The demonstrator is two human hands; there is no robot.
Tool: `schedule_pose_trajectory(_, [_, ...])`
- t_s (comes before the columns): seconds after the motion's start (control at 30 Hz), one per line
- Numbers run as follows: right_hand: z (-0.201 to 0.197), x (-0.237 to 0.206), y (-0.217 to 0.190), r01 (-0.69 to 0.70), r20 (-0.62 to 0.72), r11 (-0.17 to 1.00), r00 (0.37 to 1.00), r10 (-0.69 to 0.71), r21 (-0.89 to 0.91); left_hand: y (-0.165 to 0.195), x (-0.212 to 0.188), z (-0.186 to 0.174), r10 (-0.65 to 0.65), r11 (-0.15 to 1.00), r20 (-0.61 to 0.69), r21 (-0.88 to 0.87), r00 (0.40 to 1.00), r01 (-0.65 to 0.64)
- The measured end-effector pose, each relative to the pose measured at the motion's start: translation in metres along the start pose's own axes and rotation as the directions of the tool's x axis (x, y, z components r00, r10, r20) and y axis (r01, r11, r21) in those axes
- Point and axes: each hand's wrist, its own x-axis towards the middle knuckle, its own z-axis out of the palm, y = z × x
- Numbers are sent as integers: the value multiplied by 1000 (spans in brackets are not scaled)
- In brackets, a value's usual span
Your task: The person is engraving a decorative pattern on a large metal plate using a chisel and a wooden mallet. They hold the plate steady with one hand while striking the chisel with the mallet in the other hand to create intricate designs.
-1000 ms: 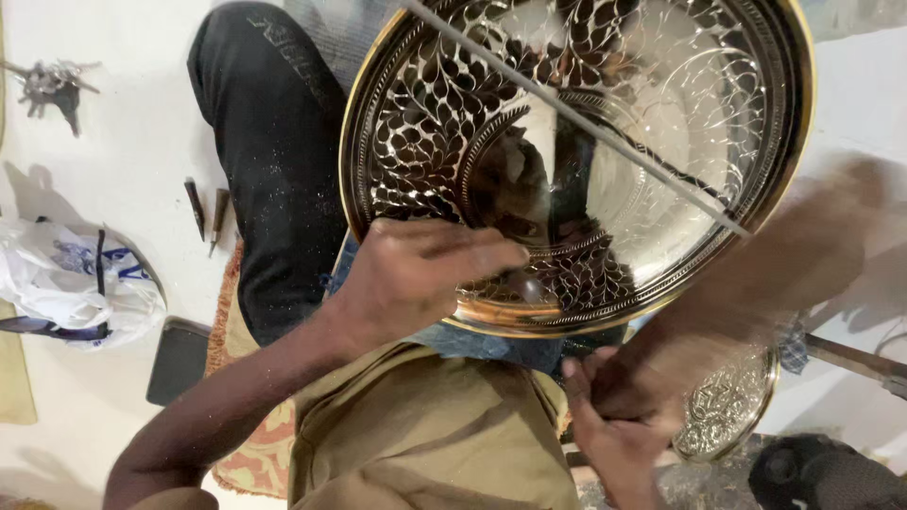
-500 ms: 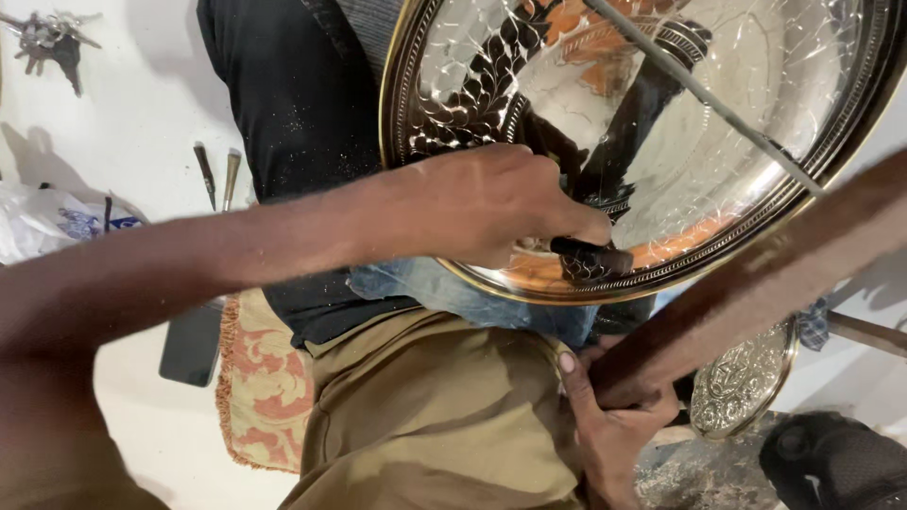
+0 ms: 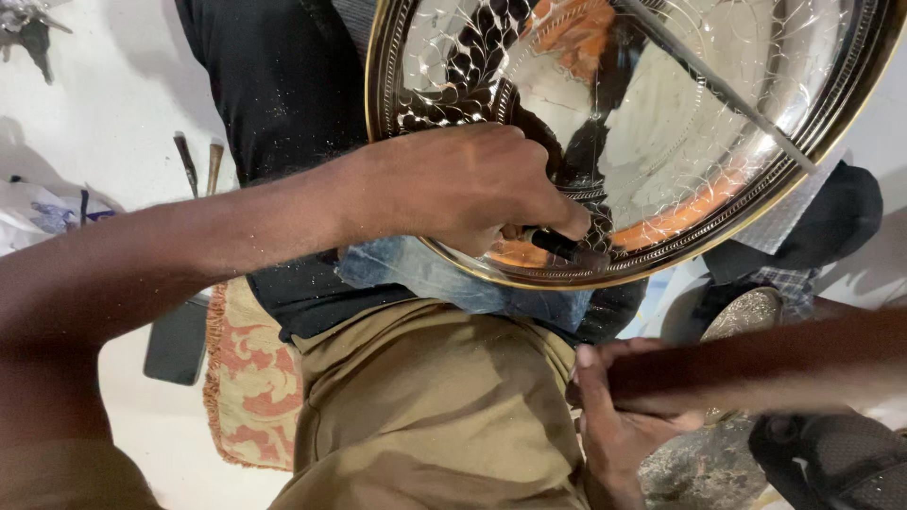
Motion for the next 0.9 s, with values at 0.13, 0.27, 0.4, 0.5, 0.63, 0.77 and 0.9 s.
schedule_pose_trajectory(0.13, [-9, 14, 3, -57, 104, 952, 990, 93, -302, -1, 1, 2, 23, 1000, -15, -18, 1000, -24])
schedule_pose_trajectory(0.27, [4, 11, 12, -4, -46, 994, 999, -1, -105, 4, 0, 0, 94, 994, -137, 72, 986, -85])
schedule_pose_trajectory(0.4, [-6, 12, 24, -71, 11, 977, 997, 74, -203, -1, 5, -4, -84, 996, 142, 23, 986, 81])
schedule_pose_trajectory(0.5, [-4, 11, 34, -96, -19, 984, 995, 94, -149, 2, 2, -3, -36, 999, 45, 38, 998, 35])
schedule_pose_trajectory(0.63, [-3, 13, 42, -26, 1, 968, 1000, 27, -250, 1, 3, -1, 14, 1000, -1, 20, 1000, -14])
schedule_pose_trajectory(0.77, [8, -2, 38, -48, -11, 999, 999, 48, -14, 1, 4, -3, -14, 998, 38, 56, 999, 12])
schedule_pose_trajectory(0.9, [3, 13, 37, -141, 1, 969, 989, 145, -204, 0, 5, -7, -19, 999, 86, 28, 996, 17])
